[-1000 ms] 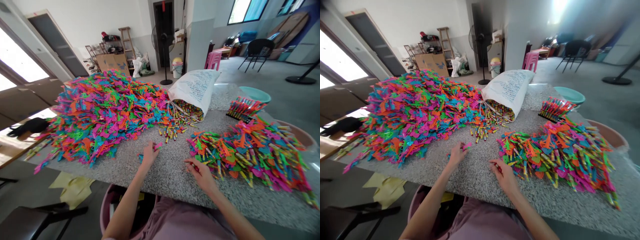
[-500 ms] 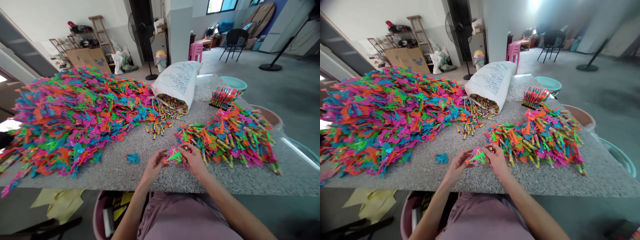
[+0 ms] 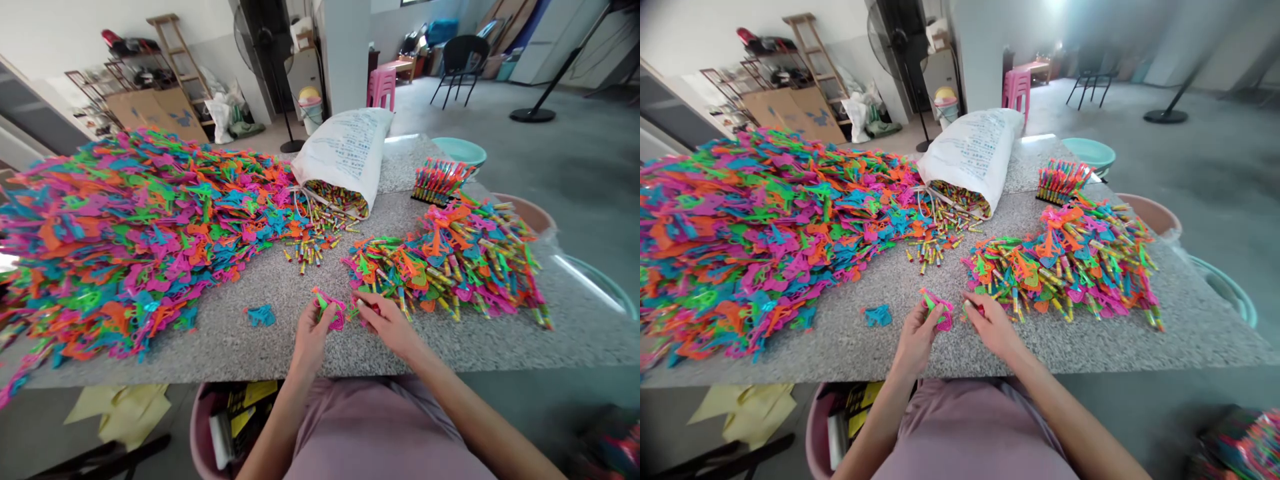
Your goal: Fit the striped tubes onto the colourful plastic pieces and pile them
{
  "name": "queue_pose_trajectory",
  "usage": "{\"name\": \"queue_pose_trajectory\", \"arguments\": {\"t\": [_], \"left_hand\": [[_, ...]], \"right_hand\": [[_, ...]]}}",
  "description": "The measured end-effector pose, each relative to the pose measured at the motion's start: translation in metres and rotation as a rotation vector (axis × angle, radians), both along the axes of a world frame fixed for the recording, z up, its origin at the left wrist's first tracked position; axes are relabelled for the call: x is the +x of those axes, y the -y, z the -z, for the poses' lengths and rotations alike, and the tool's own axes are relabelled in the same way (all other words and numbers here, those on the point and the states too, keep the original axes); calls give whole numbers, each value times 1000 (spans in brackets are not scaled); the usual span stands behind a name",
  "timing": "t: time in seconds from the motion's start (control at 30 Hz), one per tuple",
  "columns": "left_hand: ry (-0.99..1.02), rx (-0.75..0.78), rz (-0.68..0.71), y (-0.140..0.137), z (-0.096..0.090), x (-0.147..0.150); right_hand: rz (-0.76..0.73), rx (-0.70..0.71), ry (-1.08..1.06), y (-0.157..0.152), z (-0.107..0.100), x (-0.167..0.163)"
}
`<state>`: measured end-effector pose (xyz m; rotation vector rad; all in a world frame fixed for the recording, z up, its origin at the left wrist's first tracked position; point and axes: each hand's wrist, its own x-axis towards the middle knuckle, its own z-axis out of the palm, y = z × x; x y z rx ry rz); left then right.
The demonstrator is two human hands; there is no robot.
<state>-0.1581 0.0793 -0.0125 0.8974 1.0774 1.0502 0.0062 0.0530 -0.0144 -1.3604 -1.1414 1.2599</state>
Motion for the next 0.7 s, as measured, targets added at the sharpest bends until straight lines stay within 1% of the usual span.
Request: {"name": "queue_pose_trajectory", "arguments": {"t": [0.13, 0.27, 0.33, 0.5, 0.6, 0.7], "left_hand": [[76, -31, 18, 6, -8, 4], [91, -41, 3, 7, -10, 4], [91, -46, 0, 7, -9, 3], [98, -64, -61, 8, -8, 4], [97, -51, -101, 10, -8, 10], [58, -25, -121, 7, -2, 16]], "right_hand": [[2, 159, 122, 2, -11, -2], [3, 298, 278, 4, -13, -5], [2, 328, 326, 5, -13, -5], [8, 383, 419, 10, -14, -8], [1, 438, 476, 12, -7, -14], [-31, 470, 513, 11, 4, -16]]}}
